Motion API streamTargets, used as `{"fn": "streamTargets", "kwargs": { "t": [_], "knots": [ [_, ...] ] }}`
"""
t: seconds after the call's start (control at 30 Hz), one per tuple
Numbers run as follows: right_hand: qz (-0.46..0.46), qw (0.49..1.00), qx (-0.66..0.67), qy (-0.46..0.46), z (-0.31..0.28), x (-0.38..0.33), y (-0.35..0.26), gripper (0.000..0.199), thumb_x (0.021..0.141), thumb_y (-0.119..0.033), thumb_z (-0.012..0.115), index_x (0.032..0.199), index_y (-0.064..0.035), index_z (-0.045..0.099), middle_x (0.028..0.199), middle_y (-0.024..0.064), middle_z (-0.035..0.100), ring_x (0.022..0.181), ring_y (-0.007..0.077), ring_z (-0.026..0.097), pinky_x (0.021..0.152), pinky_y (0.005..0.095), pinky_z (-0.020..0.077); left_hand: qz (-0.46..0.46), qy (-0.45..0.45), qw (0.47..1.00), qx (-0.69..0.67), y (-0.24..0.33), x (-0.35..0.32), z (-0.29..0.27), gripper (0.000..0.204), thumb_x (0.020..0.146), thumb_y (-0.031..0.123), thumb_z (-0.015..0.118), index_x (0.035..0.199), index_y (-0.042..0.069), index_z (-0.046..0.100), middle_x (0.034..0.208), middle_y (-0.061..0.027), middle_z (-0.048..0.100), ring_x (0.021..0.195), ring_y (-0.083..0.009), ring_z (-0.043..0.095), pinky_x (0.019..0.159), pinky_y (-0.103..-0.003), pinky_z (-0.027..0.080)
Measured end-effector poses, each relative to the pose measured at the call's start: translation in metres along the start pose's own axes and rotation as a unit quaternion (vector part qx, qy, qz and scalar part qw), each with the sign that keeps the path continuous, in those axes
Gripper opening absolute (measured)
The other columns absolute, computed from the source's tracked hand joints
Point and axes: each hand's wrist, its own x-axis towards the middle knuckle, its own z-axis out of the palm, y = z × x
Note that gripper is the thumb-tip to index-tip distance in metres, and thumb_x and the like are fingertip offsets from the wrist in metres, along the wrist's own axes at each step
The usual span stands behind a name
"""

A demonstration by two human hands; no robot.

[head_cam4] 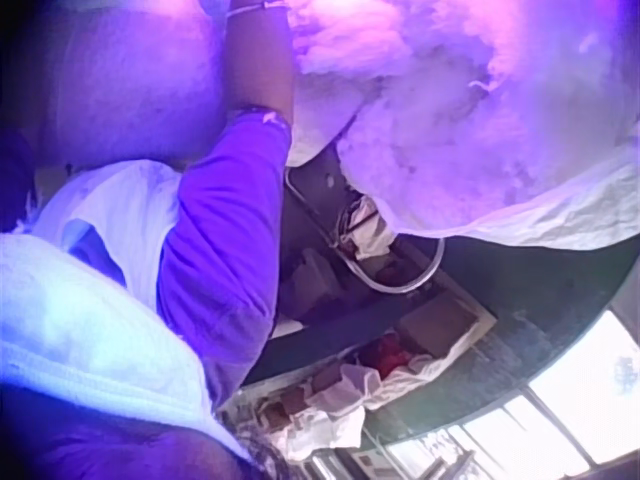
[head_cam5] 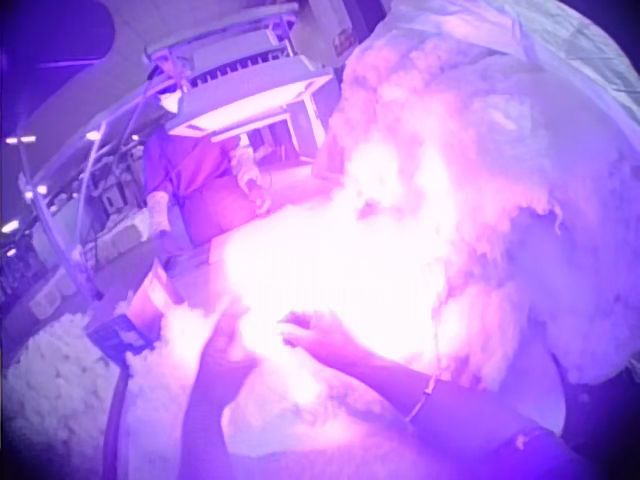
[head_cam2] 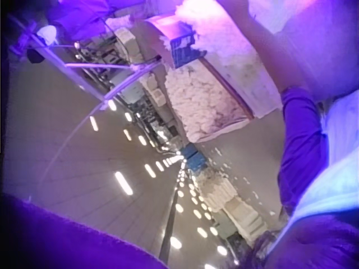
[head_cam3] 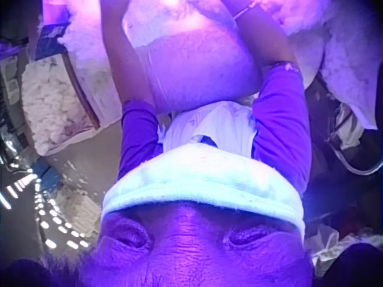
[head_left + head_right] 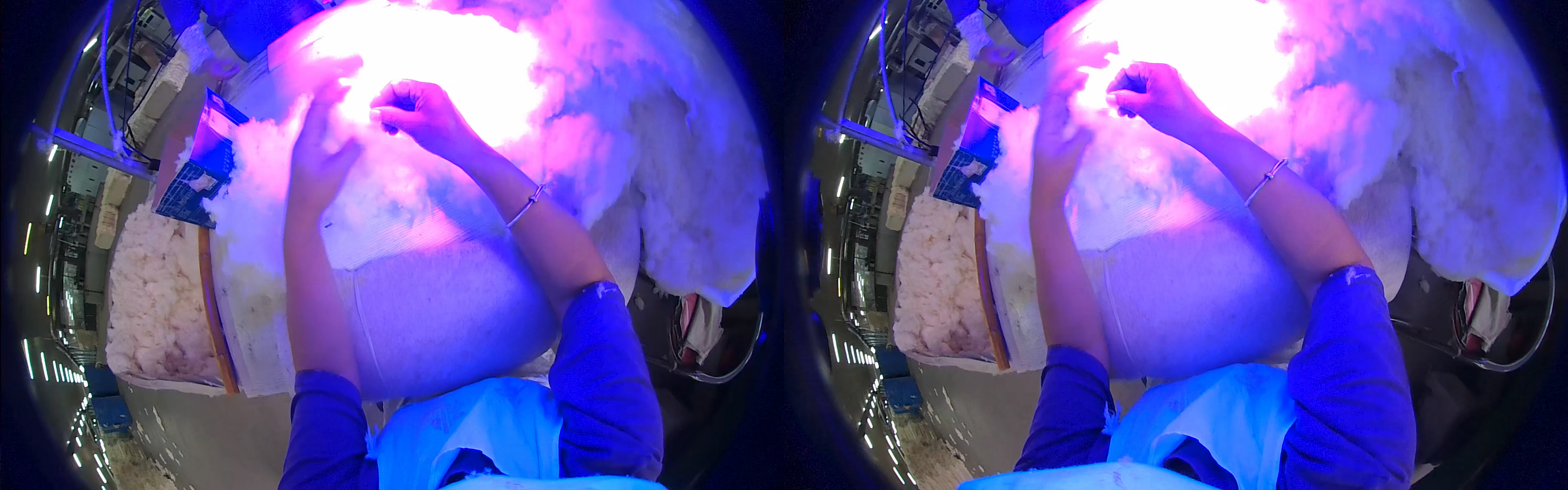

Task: The person repeatedly picks up small tufts of white cotton from a large pile, separates them by hand, and places them back onto the pile. The hands work continuously to fluff and sort the cotton under a bright light source.

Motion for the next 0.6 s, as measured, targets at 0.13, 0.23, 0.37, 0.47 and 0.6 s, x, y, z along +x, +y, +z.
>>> {"fn": "streamTargets", "kwargs": {
  "t": [0.13, 0.23, 0.37, 0.47, 0.6],
  "knots": [
    [-0.032, 0.997, 0.034, 0.055, -0.019, 0.006, -0.018, 0.014, 0.083, -0.012, 0.065, 0.091, 0.0008, 0.064, 0.074, 0.004, 0.063, 0.066, 0.0093, 0.058, 0.063, 0.0234, 0.0492, -0.283, -0.009, 0.958, 0.035, -0.038, -0.02, 0.01, 0.036, 0.082, 0.004, 0.061, 0.118, 0.001, 0.057, 0.085, -0.0016, 0.06, 0.066, -0.0064, 0.049, 0.054, -0.023, 0.042],
    [-0.016, 0.996, 0.018, 0.087, -0.049, 0.005, -0.038, 0.017, 0.085, -0.012, 0.065, 0.097, -0.0008, 0.064, 0.076, 0.002, 0.062, 0.068, 0.0081, 0.057, 0.064, 0.0221, 0.047, -0.25, 0.026, 0.968, -0.027, -0.056, -0.03, -0.002, 0.027, 0.085, 0.001, 0.056, 0.112, 0.001, 0.061, 0.076, -0.0003, 0.059, 0.063, -0.0056, 0.051, 0.056, -0.023, 0.044],
    [0.075, 0.985, -0.142, -0.062, -0.07, -0.002, -0.054, 0.017, 0.084, -0.013, 0.065, 0.097, -0.0022, 0.067, 0.072, -0.0016, 0.06, 0.065, 0.0056, 0.054, 0.061, 0.0205, 0.0448, -0.217, -0.009, 0.976, -0.004, -0.047, -0.022, -0.016, 0.035, 0.082, -0.005, 0.052, 0.115, 0.004, 0.06, 0.101, -0.0049, 0.063, 0.08, -0.0083, 0.056, 0.068, -0.024, 0.047],
    [0.109, 0.973, -0.158, -0.126, -0.066, -0.006, -0.055, 0.016, 0.084, -0.014, 0.066, 0.095, -0.0036, 0.068, 0.068, -0.0039, 0.058, 0.062, 0.0042, 0.051, 0.057, 0.02, 0.0426, -0.142, 0.021, 0.989, -0.039, -0.022, -0.012, -0.018, 0.046, 0.079, -0.007, 0.054, 0.124, 0.002, 0.052, 0.12, -0.0077, 0.056, 0.106, -0.0157, 0.054, 0.093, -0.029, 0.042],
    [0.165, 0.928, -0.223, -0.249, -0.057, -0.01, -0.053, 0.015, 0.081, -0.012, 0.068, 0.094, -0.0041, 0.068, 0.065, -0.004, 0.056, 0.059, 0.0039, 0.049, 0.054, 0.0221, 0.0417, -0.084, 0.051, 0.986, -0.132, 0.007, 0.001, -0.02, 0.051, 0.078, -0.007, 0.055, 0.128, -0.001, 0.046, 0.127, -0.0103, 0.051, 0.118, -0.0181, 0.048, 0.104, -0.03, 0.036]
  ]
}}
